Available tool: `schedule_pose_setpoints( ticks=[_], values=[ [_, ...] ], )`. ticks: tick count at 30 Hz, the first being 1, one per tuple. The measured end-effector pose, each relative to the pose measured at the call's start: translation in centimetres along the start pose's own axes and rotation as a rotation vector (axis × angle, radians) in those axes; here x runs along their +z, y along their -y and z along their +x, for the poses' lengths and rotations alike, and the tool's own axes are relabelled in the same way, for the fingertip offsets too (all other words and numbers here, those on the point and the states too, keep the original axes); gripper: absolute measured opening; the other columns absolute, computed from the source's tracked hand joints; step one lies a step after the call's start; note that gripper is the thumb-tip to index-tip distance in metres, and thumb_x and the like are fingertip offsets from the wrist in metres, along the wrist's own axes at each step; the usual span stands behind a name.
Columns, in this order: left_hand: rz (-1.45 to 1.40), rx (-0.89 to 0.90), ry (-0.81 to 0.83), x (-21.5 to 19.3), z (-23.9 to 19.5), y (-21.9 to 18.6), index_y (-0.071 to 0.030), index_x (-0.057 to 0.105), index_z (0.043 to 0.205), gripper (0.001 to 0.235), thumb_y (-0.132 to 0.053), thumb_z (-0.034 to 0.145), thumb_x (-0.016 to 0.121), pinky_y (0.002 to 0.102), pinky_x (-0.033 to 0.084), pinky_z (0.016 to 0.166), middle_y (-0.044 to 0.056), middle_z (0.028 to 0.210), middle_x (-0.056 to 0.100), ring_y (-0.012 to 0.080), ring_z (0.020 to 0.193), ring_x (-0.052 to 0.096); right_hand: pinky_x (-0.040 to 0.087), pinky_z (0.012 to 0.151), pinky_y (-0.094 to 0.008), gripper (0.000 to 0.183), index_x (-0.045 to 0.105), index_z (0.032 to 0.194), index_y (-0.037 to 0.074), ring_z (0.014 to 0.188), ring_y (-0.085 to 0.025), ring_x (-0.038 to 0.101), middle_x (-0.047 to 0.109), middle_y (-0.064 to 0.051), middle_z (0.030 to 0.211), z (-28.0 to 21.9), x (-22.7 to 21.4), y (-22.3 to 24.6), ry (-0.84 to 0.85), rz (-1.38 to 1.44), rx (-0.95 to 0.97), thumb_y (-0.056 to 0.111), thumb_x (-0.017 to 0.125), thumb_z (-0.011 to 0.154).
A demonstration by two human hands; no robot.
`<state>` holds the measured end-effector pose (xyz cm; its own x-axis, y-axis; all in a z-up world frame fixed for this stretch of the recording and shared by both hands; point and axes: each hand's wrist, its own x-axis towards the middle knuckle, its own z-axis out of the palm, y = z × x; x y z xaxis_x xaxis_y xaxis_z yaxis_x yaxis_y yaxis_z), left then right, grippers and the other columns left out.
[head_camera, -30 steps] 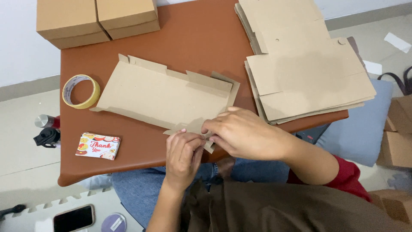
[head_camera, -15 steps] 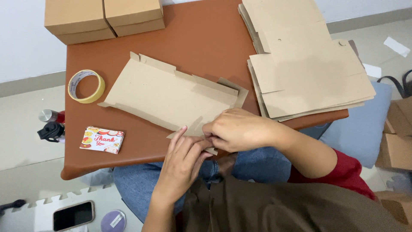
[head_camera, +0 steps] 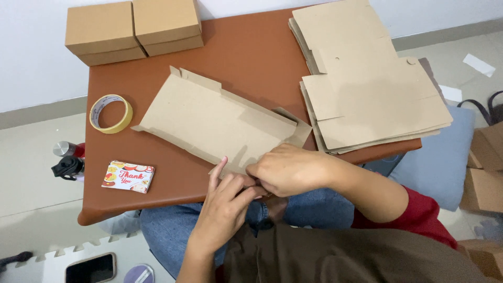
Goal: The person assembles a flat cardboard box by folding the side flaps and securing the tabs into slots. They then place a small thank you card inside the box and close the lid.
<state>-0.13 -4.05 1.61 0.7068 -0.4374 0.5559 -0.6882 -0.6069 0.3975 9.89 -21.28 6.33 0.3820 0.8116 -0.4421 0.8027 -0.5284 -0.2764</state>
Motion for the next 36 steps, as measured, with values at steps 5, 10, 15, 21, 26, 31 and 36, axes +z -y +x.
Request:
schedule_pose_setpoints(
  ticks=[5,10,15,21,26,31,36],
  values=[
    [0.008,0.011,0.017,-0.2,-0.7,0.3,-0.01,0.063,0.096,0.031,0.014,0.082,0.048,0.067,0.019,0.117,0.003,0.097,0.057,0.0223,0.094,0.055,0.043,0.069,-0.048,0.015,0.061,0.101,0.011,0.09,-0.036,0.06,0.066,-0.013,0.101,-2.0,0.2,-0.6,-0.365,-0.12,-0.157,0.021,0.06,0.091],
    [-0.033,-0.02,0.095,-2.6,-1.5,-0.2,-0.011,0.059,0.093,0.034,0.015,0.077,0.044,0.075,0.007,0.117,0.003,0.113,0.06,0.0269,0.126,0.055,0.035,0.102,-0.05,0.035,0.075,0.108,0.021,0.139,-0.034,0.042,0.05,-0.01,0.151,-5.6,-0.2,-4.4,-0.59,-0.336,-0.017,0.013,0.063,0.076],
    [0.068,-0.233,-0.104,-4.1,-3.9,1.5,-0.009,0.06,0.087,0.022,-0.001,0.091,0.04,0.067,0.018,0.123,0.013,0.128,0.059,0.0358,0.137,0.047,0.04,0.099,-0.049,0.022,0.076,0.099,0.021,0.138,-0.035,0.043,0.041,-0.015,0.157,-6.1,1.5,-7.2,-0.566,-0.178,-0.045,0.009,0.069,0.081],
    [0.281,-0.209,-0.252,-3.2,-3.8,-0.6,-0.017,0.07,0.101,0.037,-0.05,0.085,0.066,0.063,0.019,0.121,0.005,0.128,0.063,0.0294,0.126,0.058,0.047,0.104,-0.049,0.012,0.067,0.098,0.007,0.127,-0.036,0.056,0.059,-0.014,0.133,-3.4,2.9,-4.6,-0.833,0.101,-0.348,0.018,0.062,0.099],
    [0.318,-0.064,-0.184,-0.5,-2.4,-2.4,-0.016,0.068,0.096,0.023,-0.036,0.088,0.076,0.058,0.026,0.11,-0.004,0.1,0.067,0.0166,0.1,0.065,0.052,0.095,-0.041,0.008,0.069,0.096,0.004,0.109,-0.029,0.065,0.07,-0.009,0.104,-2.0,3.1,-3.2,-0.884,0.259,-0.371,0.007,0.061,0.098],
    [0.266,-0.114,-0.268,0.7,-3.4,-1.8,-0.016,0.057,0.076,0.023,-0.027,0.087,0.075,0.059,0.027,0.109,-0.007,0.083,0.066,0.0142,0.087,0.064,0.052,0.089,-0.038,0.004,0.068,0.094,0.005,0.101,-0.027,0.064,0.068,-0.007,0.093,-2.3,4.1,-3.4,-0.94,0.337,-0.323,0.006,0.065,0.096],
    [0.177,-0.098,-0.465,2.5,-4.3,-1.6,-0.011,0.053,0.065,0.022,-0.009,0.086,0.06,0.049,0.041,0.105,-0.002,0.07,0.063,0.0115,0.061,0.062,0.049,0.081,-0.035,0.008,0.065,0.093,0.003,0.088,-0.024,0.06,0.067,-0.008,0.09,-3.2,5.1,-2.9,-0.985,0.41,-0.231,0.006,0.06,0.098]
  ],
)
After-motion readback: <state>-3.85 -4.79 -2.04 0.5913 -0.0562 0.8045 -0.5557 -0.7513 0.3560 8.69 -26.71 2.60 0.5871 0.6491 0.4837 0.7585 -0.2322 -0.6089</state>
